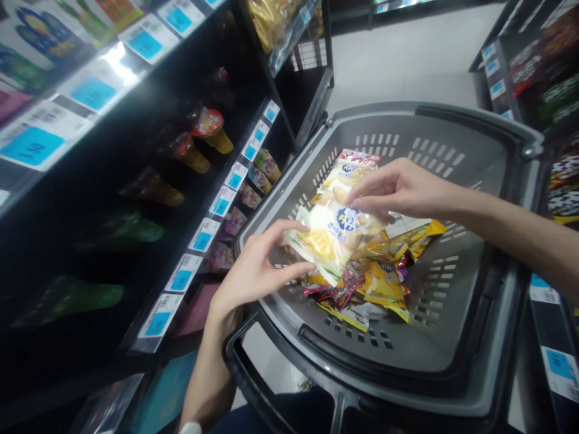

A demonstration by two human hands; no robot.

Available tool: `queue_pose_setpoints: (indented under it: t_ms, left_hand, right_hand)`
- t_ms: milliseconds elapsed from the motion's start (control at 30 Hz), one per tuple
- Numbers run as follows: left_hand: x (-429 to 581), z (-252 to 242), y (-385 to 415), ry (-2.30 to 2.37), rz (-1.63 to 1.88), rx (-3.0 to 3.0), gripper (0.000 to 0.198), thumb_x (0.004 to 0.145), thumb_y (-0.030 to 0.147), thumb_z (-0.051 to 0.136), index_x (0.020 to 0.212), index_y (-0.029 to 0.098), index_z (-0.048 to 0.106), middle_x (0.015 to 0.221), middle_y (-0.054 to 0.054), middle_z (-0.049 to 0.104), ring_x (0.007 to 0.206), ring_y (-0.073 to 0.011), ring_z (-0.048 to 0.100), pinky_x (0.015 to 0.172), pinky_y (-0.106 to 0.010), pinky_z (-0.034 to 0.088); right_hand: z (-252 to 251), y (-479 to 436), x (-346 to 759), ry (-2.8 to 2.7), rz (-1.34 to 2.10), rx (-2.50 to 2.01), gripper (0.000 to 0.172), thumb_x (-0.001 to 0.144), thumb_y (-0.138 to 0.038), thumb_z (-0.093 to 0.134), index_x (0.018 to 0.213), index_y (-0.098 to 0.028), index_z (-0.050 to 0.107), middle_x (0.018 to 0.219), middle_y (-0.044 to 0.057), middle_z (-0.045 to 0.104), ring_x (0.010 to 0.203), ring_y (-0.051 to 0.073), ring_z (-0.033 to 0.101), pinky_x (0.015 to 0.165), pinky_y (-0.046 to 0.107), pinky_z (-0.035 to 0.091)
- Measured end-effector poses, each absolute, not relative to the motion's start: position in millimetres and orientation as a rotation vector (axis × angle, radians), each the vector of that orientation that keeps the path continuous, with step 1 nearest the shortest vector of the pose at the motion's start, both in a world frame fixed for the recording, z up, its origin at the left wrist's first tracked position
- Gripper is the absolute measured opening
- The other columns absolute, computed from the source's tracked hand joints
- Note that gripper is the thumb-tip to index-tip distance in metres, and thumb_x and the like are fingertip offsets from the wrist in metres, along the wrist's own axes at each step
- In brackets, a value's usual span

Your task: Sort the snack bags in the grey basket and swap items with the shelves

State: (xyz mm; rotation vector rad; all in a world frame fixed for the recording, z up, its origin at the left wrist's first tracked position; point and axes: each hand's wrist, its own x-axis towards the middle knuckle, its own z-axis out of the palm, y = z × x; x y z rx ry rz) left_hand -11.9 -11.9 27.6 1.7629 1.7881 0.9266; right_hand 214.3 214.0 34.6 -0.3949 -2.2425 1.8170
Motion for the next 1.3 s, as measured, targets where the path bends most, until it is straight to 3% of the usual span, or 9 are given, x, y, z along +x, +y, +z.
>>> queue_pose_setpoints:
  t_ms: [133, 300, 433, 533, 633, 867, 1300]
  left_hand:
    - [-13.1, 25.2, -12.1, 1.785, 0.972, 1.803, 0.044, 0.083, 0.031, 0.085, 0.121, 0.025, 0.063, 0.12, -0.004, 0.07, 0.101, -0.0169, 0.07, 0.085, -0.023, 0.057]
    - [-8.6, 27.6, -12.3, 1.828, 1.061, 1.702, 0.036, 0.083, 0.01, 0.073, 0.115, 0.022, 0.061, 0.076, 0.006, 0.07, 0.067, -0.0091, 0.067, 0.065, -0.016, 0.05]
    - [-2.8, 33.6, -11.6, 1.849, 0.989, 1.808, 0.003, 0.096, 0.02, 0.067, 0.097, 0.018, 0.066, 0.063, 0.008, 0.069, 0.054, -0.0057, 0.062, 0.058, -0.014, 0.046]
    - [-0.7, 37.4, -10.7, 1.851, 0.928, 1.852, 0.03, 0.102, 0.031, 0.064, 0.076, 0.015, 0.067, 0.059, 0.005, 0.067, 0.049, -0.0044, 0.058, 0.053, -0.015, 0.041]
    - [-2.9, 38.7, -11.0, 1.787, 0.919, 1.706, 0.045, 0.102, 0.037, 0.064, 0.063, 0.014, 0.064, 0.053, 0.002, 0.065, 0.045, -0.0046, 0.055, 0.051, -0.017, 0.039]
    - [-11.4, 34.0, -8.6, 1.506, 1.004, 1.131, 0.046, 0.092, 0.047, 0.078, 0.062, 0.015, 0.063, 0.045, 0.002, 0.059, 0.043, -0.0061, 0.051, 0.053, -0.018, 0.038]
    - [-11.1, 33.4, -6.6, 1.475, 1.025, 1.07, 0.052, 0.087, 0.052, 0.082, 0.06, 0.014, 0.058, 0.042, 0.002, 0.053, 0.04, -0.0064, 0.047, 0.048, -0.018, 0.035]
  right_hand:
    - [37.4, 217.8, 216.6, -2.111, 1.98, -0.48, 0.024, 0.085, -0.033, 0.081, 0.103, -0.017, 0.084, 0.064, 0.0, 0.065, 0.053, 0.01, 0.056, 0.048, 0.024, 0.05]
    - [39.2, 217.1, 217.0, -2.097, 1.94, -0.476, 0.031, 0.078, -0.032, 0.087, 0.107, -0.02, 0.085, 0.085, 0.004, 0.078, 0.07, 0.014, 0.07, 0.06, 0.025, 0.06]
    - [40.9, 215.2, 216.3, -2.171, 1.77, -0.473, 0.026, 0.082, -0.043, 0.086, 0.086, -0.017, 0.083, 0.069, 0.003, 0.073, 0.056, 0.011, 0.064, 0.05, 0.021, 0.052]
    - [42.4, 214.1, 216.0, -2.212, 1.704, -0.474, 0.034, 0.086, -0.047, 0.083, 0.072, -0.017, 0.077, 0.052, -0.002, 0.062, 0.042, 0.005, 0.049, 0.038, 0.019, 0.034]
    - [43.7, 212.6, 216.0, -2.26, 1.72, -0.465, 0.04, 0.09, -0.048, 0.08, 0.067, -0.017, 0.071, 0.043, -0.005, 0.051, 0.037, 0.002, 0.039, 0.035, 0.019, 0.022]
    - [47.8, 207.7, 215.0, -2.352, 1.756, -0.401, 0.053, 0.092, -0.053, 0.076, 0.057, -0.018, 0.059, 0.042, -0.004, 0.051, 0.038, 0.003, 0.041, 0.038, 0.021, 0.024]
    - [47.2, 209.1, 215.5, -2.393, 1.759, -0.407, 0.051, 0.096, -0.051, 0.072, 0.059, -0.017, 0.06, 0.045, -0.002, 0.055, 0.04, 0.005, 0.045, 0.04, 0.021, 0.029]
